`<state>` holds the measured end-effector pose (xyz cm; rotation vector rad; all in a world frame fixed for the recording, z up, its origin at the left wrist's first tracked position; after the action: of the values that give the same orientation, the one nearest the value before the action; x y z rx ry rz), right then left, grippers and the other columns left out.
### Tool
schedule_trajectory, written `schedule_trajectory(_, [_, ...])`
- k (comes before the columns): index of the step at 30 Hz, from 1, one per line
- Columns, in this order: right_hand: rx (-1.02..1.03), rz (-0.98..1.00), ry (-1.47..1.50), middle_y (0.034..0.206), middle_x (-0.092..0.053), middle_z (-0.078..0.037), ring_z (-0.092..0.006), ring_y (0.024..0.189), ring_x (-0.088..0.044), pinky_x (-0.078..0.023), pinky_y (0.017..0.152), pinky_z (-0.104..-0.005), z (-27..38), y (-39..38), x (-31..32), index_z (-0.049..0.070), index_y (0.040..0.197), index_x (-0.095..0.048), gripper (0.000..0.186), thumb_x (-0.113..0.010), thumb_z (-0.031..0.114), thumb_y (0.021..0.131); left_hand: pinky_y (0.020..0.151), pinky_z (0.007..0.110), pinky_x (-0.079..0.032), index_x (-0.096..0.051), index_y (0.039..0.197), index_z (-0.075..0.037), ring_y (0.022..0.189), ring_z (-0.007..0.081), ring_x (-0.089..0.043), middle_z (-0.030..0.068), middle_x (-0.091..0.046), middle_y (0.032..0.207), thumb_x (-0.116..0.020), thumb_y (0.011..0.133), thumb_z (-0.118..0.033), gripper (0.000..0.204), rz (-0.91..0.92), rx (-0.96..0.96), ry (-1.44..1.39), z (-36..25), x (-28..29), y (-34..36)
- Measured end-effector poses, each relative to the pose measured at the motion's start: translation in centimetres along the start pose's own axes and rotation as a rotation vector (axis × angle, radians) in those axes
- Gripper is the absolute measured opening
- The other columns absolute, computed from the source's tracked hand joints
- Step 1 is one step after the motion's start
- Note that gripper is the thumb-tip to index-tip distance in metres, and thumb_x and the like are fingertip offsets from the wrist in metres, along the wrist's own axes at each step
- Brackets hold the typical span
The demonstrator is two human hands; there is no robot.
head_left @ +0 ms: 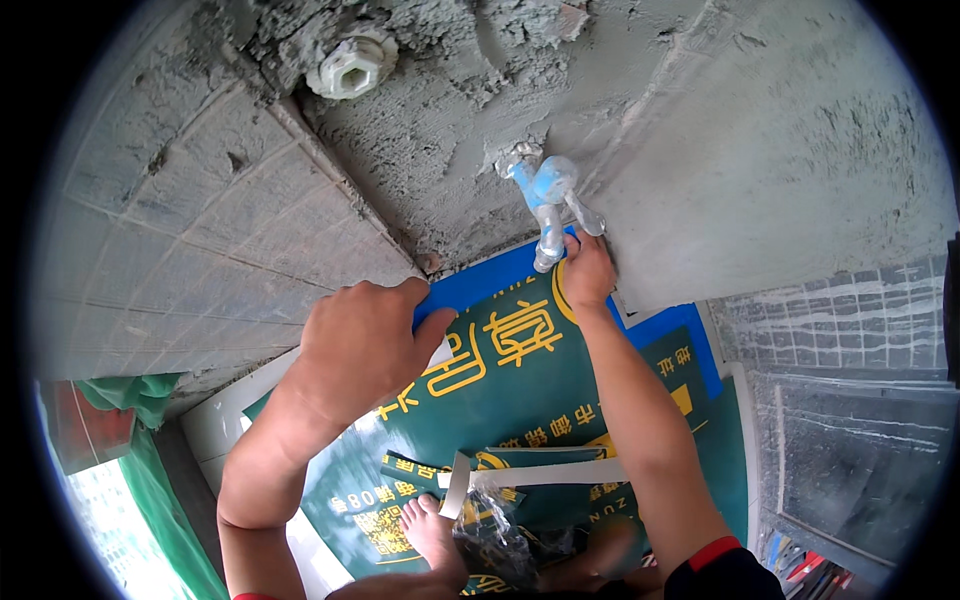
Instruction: The person applies blue tape and green protective film to the baseboard and lower wall area, smoothing it by hand and cutting the film with scissors to fit around an outlet and corners.
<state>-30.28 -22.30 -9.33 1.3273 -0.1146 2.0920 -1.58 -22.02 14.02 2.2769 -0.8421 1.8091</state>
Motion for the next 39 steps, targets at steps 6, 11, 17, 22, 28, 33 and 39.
schedule_trajectory(6, [-0.033, 0.010, -0.079, 0.110, -0.066, -0.008, -0.0410, 0.088, -0.068, -0.053, 0.072, -0.0563, -1.5, 0.0, -1.8, 0.017, 0.106, -0.063, 0.022, -0.059, 0.038, 0.100, 0.068, 0.050, -0.056, -0.075, 0.094, -0.010, 0.071, 0.0424, -0.068, 0.0196, -0.069, 0.071, -0.066, 0.094, -0.034, 0.026, -0.056, -0.006, 0.071, -0.3, -1.4, 1.9])
schedule_trajectory(11, [-0.013, -0.062, -0.062, 0.106, -0.064, -0.007, -0.0375, 0.089, -0.067, -0.054, 0.070, -0.0524, -1.2, -0.2, -1.8, 0.017, 0.103, -0.065, 0.018, -0.062, 0.034, 0.099, 0.066, 0.050, -0.056, -0.076, 0.094, -0.010, 0.069, 0.0424, -0.068, 0.0198, -0.069, 0.070, -0.067, 0.094, -0.034, 0.026, -0.063, -0.008, 0.072, -0.1, -1.8, 2.3])
schedule_trajectory(17, [-0.014, -0.139, -0.040, 0.101, -0.063, -0.006, -0.0358, 0.086, -0.066, -0.052, 0.067, -0.0503, -0.8, -0.7, -1.3, 0.017, 0.099, -0.065, 0.015, -0.065, 0.031, 0.097, 0.067, 0.051, -0.056, -0.075, 0.095, -0.009, 0.070, 0.0428, -0.068, 0.0198, -0.069, 0.070, -0.066, 0.094, -0.035, 0.027, -0.030, 0.011, 0.035, 0.7, -2.5, 2.1])
schedule_trajectory(22, [-0.068, -0.127, -0.044, 0.100, -0.063, -0.006, -0.0353, 0.086, -0.066, -0.052, 0.065, -0.0502, -0.5, -1.0, -1.2, 0.017, 0.097, -0.065, 0.014, -0.066, 0.031, 0.097, 0.069, 0.052, -0.055, -0.075, 0.096, -0.009, 0.073, 0.0434, -0.069, 0.0201, -0.069, 0.072, -0.065, 0.094, -0.036, 0.029, -0.014, 0.037, 0.012, 1.3, -3.0, 2.2])
schedule_trajectory(28, [0.029, -0.216, -0.082, 0.108, -0.060, -0.006, -0.0340, 0.086, -0.067, -0.054, 0.067, -0.0491, -0.4, -1.2, -1.2, 0.015, 0.097, -0.064, 0.015, -0.068, 0.029, 0.096, 0.070, 0.052, -0.055, -0.075, 0.096, -0.009, 0.074, 0.0433, -0.069, 0.0200, -0.070, 0.074, -0.066, 0.094, -0.036, 0.029, 0.002, 0.041, -0.013, 1.5, -3.0, 2.3])
schedule_trajectory(33, [0.045, -0.177, -0.120, 0.111, -0.058, -0.006, -0.0339, 0.089, -0.067, -0.055, 0.067, -0.0483, 0.0, -1.0, -1.5, 0.014, 0.099, -0.065, 0.014, -0.069, 0.026, 0.094, 0.070, 0.051, -0.056, -0.075, 0.097, -0.009, 0.074, 0.0429, -0.069, 0.0201, -0.070, 0.074, -0.065, 0.093, -0.038, 0.031, -0.008, 0.039, -0.026, 2.1, -3.3, 2.1])
schedule_trajectory(39, [-0.012, -0.013, -0.069, 0.122, -0.058, -0.013, -0.0405, 0.101, -0.065, -0.054, 0.076, -0.0534, -0.6, -0.8, -1.9, 0.015, 0.114, -0.063, 0.026, -0.071, 0.019, 0.090, 0.071, 0.051, -0.057, -0.076, 0.097, -0.009, 0.074, 0.0419, -0.070, 0.0192, -0.071, 0.074, -0.065, 0.093, -0.039, 0.032, -0.003, 0.044, -0.018, 2.0, -3.4, 2.0])
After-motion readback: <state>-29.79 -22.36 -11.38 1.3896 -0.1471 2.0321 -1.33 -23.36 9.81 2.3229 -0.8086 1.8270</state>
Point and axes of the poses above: each hand's wrist, its own y-axis towards the middle knuckle, its own x-axis out of the back of the hand, z = x × y, the point moved 7 cm from there along y, towards the middle knuckle
